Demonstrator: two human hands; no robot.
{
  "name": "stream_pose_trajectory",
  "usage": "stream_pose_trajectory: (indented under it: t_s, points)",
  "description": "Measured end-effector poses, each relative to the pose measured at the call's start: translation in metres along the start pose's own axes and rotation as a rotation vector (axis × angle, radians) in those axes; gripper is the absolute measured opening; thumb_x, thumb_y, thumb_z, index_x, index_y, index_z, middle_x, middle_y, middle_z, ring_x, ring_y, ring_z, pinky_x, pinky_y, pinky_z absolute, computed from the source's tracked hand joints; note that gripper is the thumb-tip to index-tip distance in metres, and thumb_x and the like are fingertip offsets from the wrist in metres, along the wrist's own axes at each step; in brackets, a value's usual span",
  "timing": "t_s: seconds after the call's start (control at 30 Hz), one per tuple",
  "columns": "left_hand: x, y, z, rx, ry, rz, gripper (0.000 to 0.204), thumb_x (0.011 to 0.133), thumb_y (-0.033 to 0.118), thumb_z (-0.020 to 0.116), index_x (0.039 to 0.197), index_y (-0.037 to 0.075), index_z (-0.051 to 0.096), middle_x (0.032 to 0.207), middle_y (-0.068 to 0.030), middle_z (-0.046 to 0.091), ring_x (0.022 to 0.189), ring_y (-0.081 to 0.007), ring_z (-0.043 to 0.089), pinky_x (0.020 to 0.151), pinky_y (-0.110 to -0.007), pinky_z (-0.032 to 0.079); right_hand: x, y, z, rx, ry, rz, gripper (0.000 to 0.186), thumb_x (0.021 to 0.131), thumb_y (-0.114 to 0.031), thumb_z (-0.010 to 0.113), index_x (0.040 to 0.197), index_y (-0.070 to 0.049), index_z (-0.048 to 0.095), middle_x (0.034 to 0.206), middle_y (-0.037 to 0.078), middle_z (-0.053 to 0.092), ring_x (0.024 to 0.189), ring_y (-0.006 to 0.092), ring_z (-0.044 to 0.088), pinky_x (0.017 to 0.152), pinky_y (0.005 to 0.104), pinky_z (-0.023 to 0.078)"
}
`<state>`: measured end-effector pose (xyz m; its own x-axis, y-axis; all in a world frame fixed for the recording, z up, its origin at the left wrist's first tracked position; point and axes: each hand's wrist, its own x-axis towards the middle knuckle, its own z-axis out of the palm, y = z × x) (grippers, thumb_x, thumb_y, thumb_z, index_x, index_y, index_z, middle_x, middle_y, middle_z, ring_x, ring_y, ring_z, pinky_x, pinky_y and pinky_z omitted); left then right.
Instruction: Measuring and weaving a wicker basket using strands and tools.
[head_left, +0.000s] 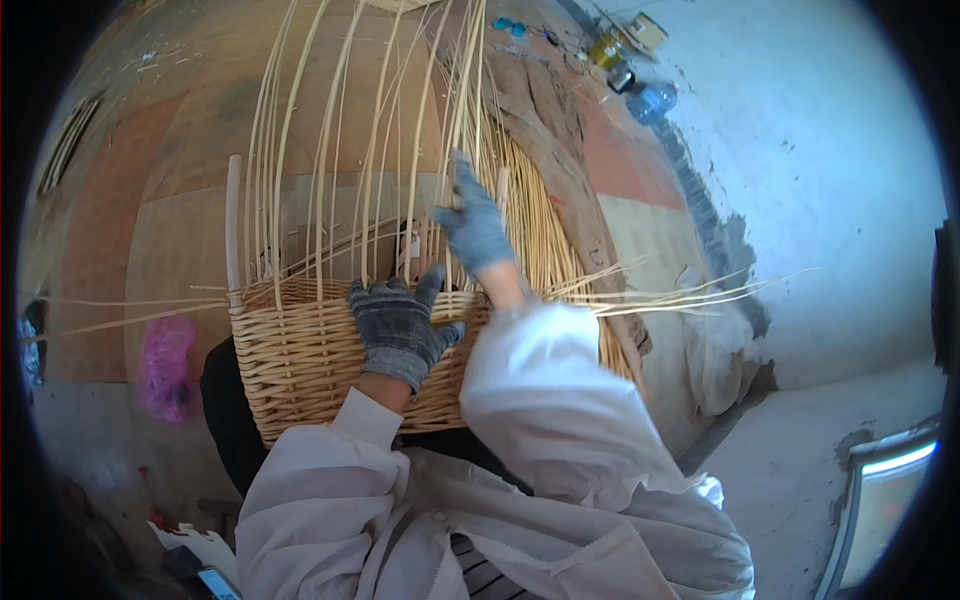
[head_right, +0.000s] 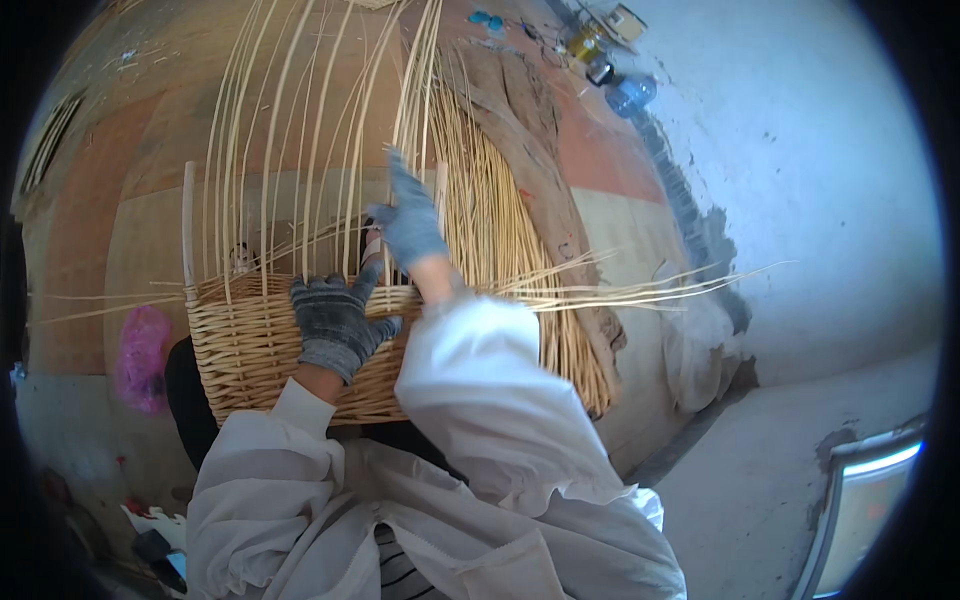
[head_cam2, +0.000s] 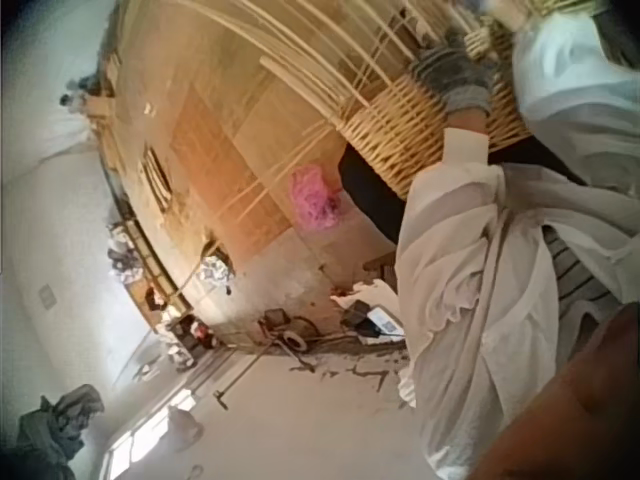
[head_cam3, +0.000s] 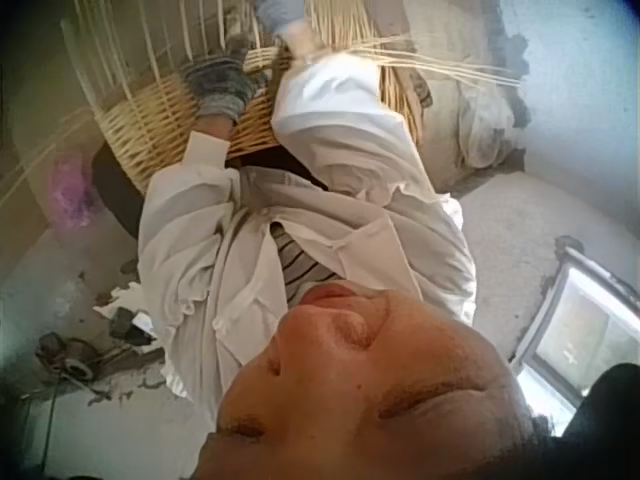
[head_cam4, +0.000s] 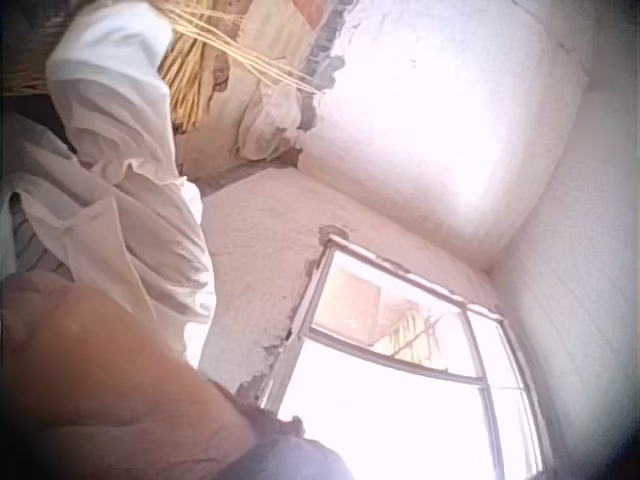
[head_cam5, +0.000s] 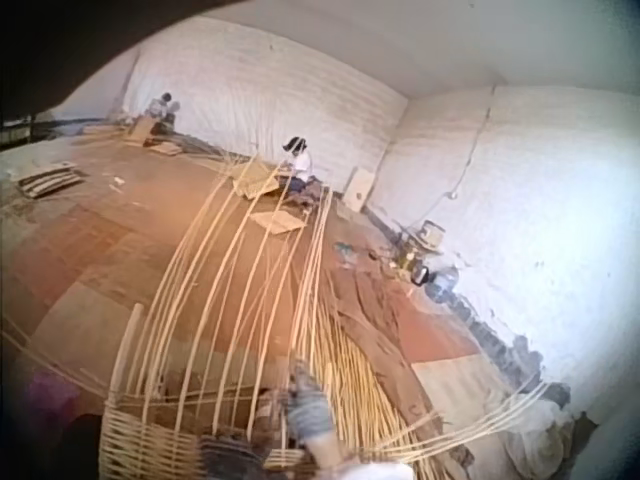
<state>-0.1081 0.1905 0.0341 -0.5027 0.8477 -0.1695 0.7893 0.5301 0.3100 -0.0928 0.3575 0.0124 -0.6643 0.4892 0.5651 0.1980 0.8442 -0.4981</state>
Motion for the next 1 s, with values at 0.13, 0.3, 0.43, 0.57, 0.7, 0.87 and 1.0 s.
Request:
stream_pose_trajectory:
  t_s: [0.13,0.3,0.43,0.57,0.7,0.87,1.0]
  points:
    - [-0.013,-0.015,0.011,-0.079,0.145,0.049,0.069,0.066,0.061,0.056,0.122,0.021,0.049,0.108,-0.0156,0.054,0.103,-0.0303,0.048,0.099,-0.056,0.019,-0.105,-0.008,-0.088,0.851,0.045,0.745,0.032,0.085,-0.008,0.053,0.116,-0.001,0.048,0.084,0.011,0.058,0.071,0.0185,0.061,0.055,0.0268,0.052]
    - [-0.047,-0.049,0.017,-0.419,0.598,0.161,0.051,0.074,0.045,0.06,0.115,0.014,0.055,0.127,-0.0175,0.04,0.114,-0.0314,0.041,0.098,-0.05,0.026,-0.069,-0.1,-0.093,0.412,-0.099,0.721,0.035,0.084,-0.022,0.058,0.112,-0.002,0.051,0.09,0.01,0.061,0.075,0.017,0.062,0.053,0.0236,0.051]
    - [-0.101,-0.151,0.007,-1.123,0.808,-0.254,0.042,0.079,0.012,0.064,0.116,0.0,0.05,0.107,-0.014,0.054,0.098,-0.0213,0.052,0.088,-0.03,0.041,-0.025,-0.126,0.01,0.387,-0.463,-0.462,0.012,0.075,-0.006,0.06,0.086,-0.004,0.065,0.091,0.009,0.064,0.084,0.0269,0.059,0.081,0.0344,0.046]
    - [-0.085,-0.192,0.033,-1.251,0.814,-0.152,0.044,0.074,0.005,0.067,0.114,-0.003,0.052,0.108,-0.0145,0.056,0.099,-0.0213,0.054,0.089,-0.031,0.042,0.005,-0.165,0.097,0.061,-0.499,-0.764,0.01,0.074,-0.008,0.057,0.079,-0.007,0.065,0.082,0.006,0.063,0.085,0.0249,0.057,0.086,0.0361,0.04]
    - [-0.093,-0.198,0.035,-1.209,0.776,-0.249,0.045,0.073,0.003,0.067,0.115,-0.003,0.051,0.109,-0.0147,0.055,0.1,-0.0215,0.054,0.089,-0.03,0.042,0.011,-0.187,0.118,-0.396,-0.863,-0.891,0.013,0.074,-0.018,0.056,0.08,-0.011,0.067,0.079,0.005,0.063,0.084,0.0212,0.058,0.086,0.0332,0.037]
    - [-0.095,-0.197,0.033,-1.205,0.753,-0.248,0.043,0.074,0.0,0.064,0.114,-0.003,0.051,0.11,-0.0136,0.055,0.099,-0.0204,0.053,0.089,-0.03,0.042,0.04,-0.208,0.137,-0.756,-1.383,-0.765,0.009,0.072,-0.017,0.062,0.078,-0.013,0.066,0.079,0.002,0.063,0.081,0.0203,0.059,0.095,0.0297,0.036]
    - [-0.082,-0.197,0.02,-1.026,0.715,-0.155,0.04,0.074,0.003,0.066,0.111,-0.003,0.053,0.106,-0.015,0.057,0.095,-0.022,0.056,0.084,-0.031,0.045,0.101,-0.155,0.176,-0.959,-1.303,-0.878,0.015,0.074,-0.023,0.063,0.075,-0.008,0.066,0.075,0.002,0.064,0.073,0.0239,0.059,0.076,0.0306,0.043]
